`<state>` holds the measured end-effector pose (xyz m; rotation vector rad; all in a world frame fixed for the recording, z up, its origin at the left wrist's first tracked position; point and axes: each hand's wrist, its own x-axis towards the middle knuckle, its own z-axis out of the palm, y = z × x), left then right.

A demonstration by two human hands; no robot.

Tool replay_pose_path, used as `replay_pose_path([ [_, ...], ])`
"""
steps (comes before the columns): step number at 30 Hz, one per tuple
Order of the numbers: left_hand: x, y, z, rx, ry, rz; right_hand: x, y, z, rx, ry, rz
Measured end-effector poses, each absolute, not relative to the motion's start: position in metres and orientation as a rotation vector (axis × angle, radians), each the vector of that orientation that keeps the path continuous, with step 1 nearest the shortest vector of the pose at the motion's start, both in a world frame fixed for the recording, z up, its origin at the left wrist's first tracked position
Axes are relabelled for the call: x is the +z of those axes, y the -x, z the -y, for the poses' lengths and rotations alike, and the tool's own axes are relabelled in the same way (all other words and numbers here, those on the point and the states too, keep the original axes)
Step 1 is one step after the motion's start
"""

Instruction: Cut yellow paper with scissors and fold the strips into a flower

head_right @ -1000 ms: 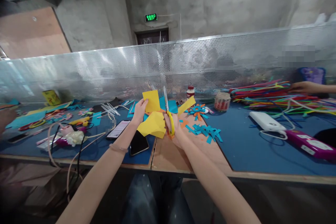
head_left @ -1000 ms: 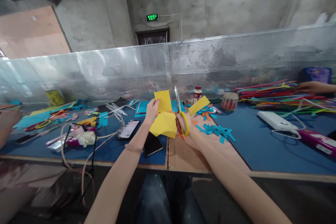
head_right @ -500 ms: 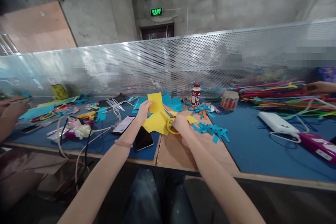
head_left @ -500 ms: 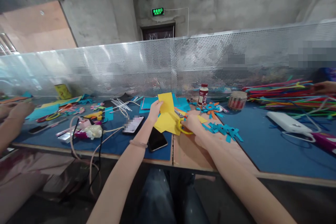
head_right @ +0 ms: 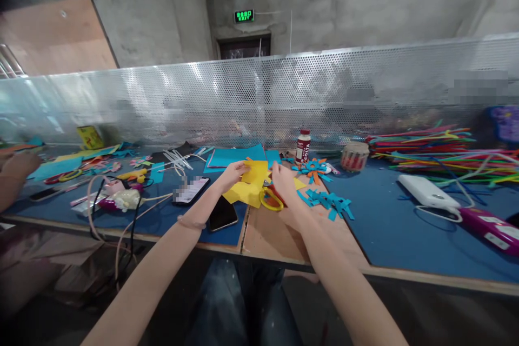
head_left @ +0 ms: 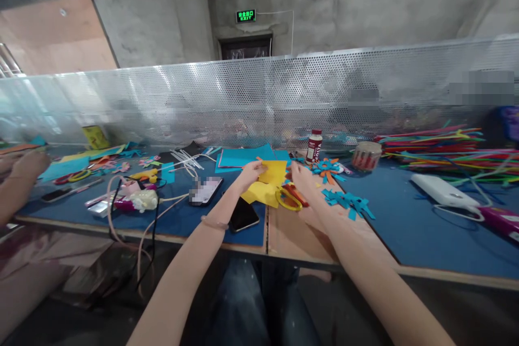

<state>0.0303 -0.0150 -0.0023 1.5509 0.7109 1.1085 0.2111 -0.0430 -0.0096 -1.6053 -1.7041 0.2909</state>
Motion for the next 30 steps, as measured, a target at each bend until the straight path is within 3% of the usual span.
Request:
replay_pose_path([
  [5,-0.007,-0.030,0.014,1.060,-1.672,-0.695,-0.007,-0.202,0.049,0.733,1.280,1.565],
  [9,-0.011,-0.029,0.009,1.063,-1.659,-0.682,-0.013,-0.199,0.051,0.876,1.168,1.506],
  [30,-0.016,-0.030,0.004,1.088,-1.674,-0.616,-0.019,-0.206,0.040,0.789,1.068,1.437],
])
